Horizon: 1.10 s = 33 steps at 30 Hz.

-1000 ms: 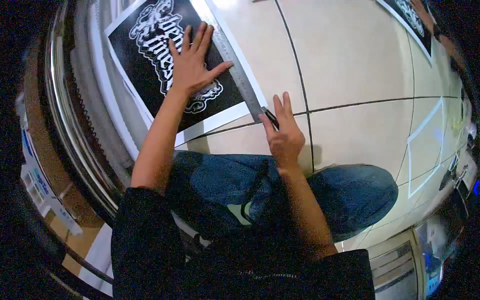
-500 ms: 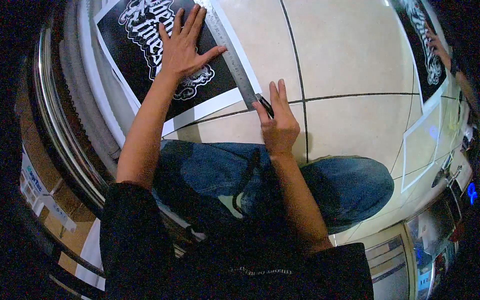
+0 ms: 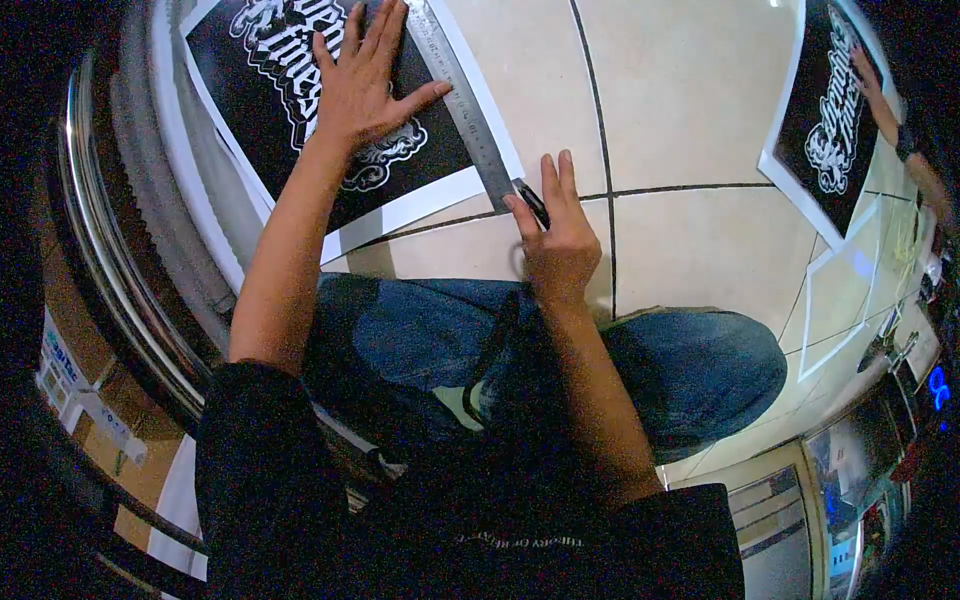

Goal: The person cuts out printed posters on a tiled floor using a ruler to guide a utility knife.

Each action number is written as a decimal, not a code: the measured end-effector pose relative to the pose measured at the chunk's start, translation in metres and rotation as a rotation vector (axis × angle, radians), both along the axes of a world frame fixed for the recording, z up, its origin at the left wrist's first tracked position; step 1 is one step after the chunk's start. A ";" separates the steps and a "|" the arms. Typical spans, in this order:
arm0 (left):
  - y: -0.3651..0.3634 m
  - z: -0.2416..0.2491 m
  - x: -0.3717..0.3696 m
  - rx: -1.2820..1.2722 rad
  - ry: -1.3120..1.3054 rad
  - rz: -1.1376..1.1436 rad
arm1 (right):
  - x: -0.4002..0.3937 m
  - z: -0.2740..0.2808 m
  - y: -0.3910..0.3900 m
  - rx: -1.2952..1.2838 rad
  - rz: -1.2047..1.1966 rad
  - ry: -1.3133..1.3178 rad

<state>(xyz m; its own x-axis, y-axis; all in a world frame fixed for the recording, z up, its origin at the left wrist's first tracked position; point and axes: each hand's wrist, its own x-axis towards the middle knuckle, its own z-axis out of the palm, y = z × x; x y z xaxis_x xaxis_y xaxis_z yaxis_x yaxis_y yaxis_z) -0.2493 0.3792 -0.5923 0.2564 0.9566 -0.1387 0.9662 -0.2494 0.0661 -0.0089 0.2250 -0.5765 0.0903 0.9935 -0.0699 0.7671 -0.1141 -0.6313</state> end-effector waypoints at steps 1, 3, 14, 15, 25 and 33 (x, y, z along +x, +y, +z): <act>0.000 0.000 0.000 -0.004 0.000 0.000 | 0.000 -0.002 -0.001 -0.004 0.000 0.000; 0.001 0.002 0.001 -0.016 -0.024 0.009 | 0.001 -0.006 -0.002 0.034 0.013 -0.022; 0.000 0.004 0.002 0.019 -0.015 -0.006 | -0.001 -0.004 -0.003 0.041 0.004 0.003; 0.001 0.005 0.001 0.019 -0.024 -0.006 | -0.001 -0.004 -0.004 0.025 -0.007 0.014; 0.001 0.003 -0.001 0.034 -0.015 -0.009 | 0.000 -0.001 -0.003 -0.124 -0.030 0.075; -0.006 -0.019 -0.006 0.235 -0.069 -0.026 | 0.000 -0.002 -0.003 -0.196 -0.036 0.041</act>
